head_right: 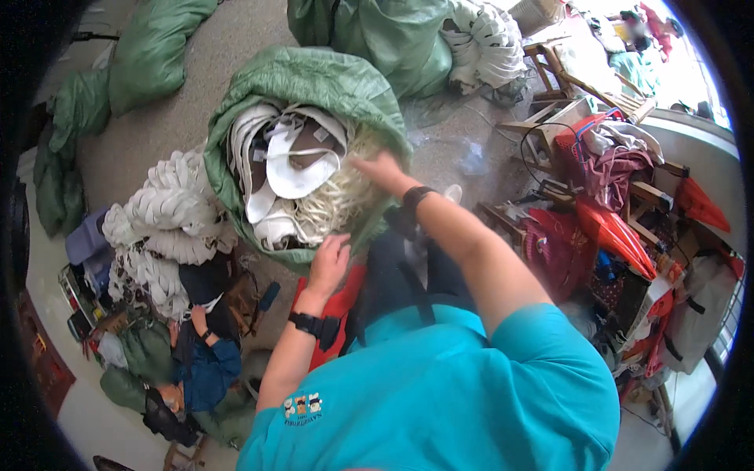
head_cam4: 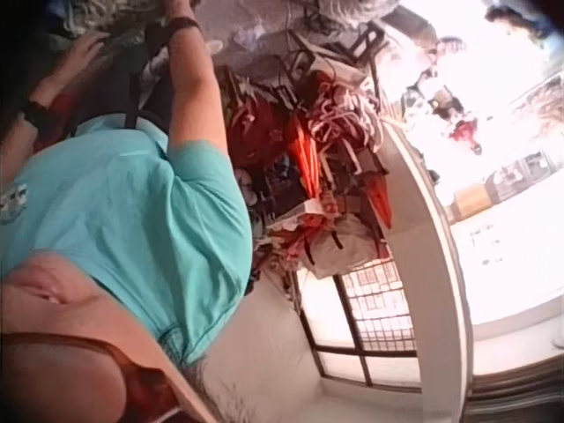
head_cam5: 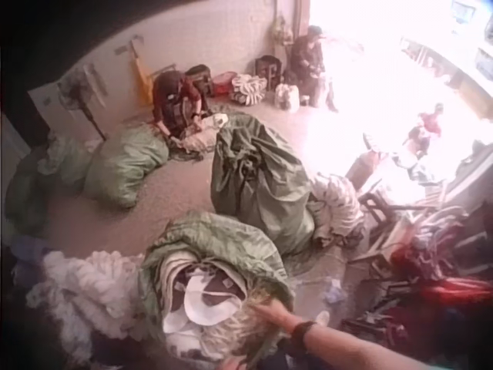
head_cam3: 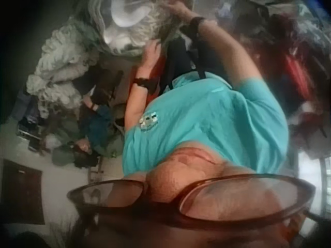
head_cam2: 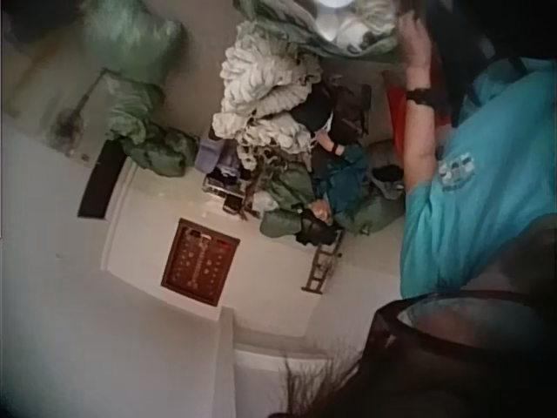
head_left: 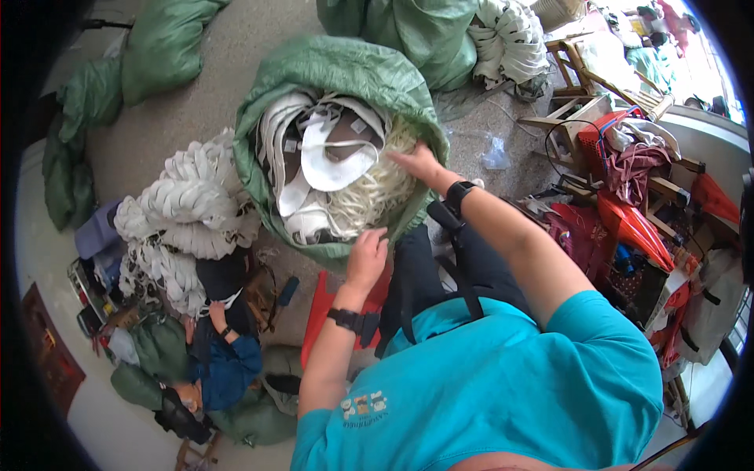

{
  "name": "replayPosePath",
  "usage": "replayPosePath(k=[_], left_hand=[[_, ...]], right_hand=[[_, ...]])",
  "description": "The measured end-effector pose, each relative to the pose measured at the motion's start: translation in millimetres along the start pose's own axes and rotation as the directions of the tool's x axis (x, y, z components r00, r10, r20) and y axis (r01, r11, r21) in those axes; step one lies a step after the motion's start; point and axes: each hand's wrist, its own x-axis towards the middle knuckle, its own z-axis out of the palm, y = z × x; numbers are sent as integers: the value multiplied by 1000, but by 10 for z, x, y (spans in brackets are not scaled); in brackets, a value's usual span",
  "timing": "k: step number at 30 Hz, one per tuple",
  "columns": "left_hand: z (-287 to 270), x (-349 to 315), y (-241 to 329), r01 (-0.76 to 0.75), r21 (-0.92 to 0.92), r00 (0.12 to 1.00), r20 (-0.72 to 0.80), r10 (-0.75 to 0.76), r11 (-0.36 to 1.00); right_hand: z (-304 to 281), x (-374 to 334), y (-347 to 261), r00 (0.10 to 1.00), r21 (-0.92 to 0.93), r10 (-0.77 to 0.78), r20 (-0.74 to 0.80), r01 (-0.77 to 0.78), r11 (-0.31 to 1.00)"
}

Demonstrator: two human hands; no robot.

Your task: The person moves and organizes large green and white sacks in a cluttered room. They lift and reposition several sacks, then untie a green sack to reveal white fabric scraps inside. The person removes a bundle of the white scraps from the sack and holds it up.

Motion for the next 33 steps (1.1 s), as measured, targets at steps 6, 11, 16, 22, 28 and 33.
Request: replayPosePath(k=[6, 11, 16, 22, 28, 33], left_hand=[[-23, -143, -105, 81, -22, 995, 67, -80, 996], [-79, -86, -66, 126, -98, 992, 6, -126, 987], [-287, 30, -98, 181, -210, 976, -85, -202, 961], [-341, 62, -224, 197, -192, 968, -120, -222, 962], [-303, 150, -224, 132, -132, 980, -128, -149, 982], [-338, 225, -127, 158, -178, 972, -144, -185, 971]], right_hand=[[245, 5, -303, 977, 201, 177, 121, -198, 959], [553, 779, 942, 994, 343, -107, -18, 107, 933], [280, 828, 1730, 842, 231, -487, 232, 439, 868], [-622, -875, 361, 790, 576, 183, 585, -563, 593], [-1170, -1544, -45, 740, 608, 195, 644, -650, 457], [-1454, -2112, -664, 821, 734, 57, 568, -537, 415]])
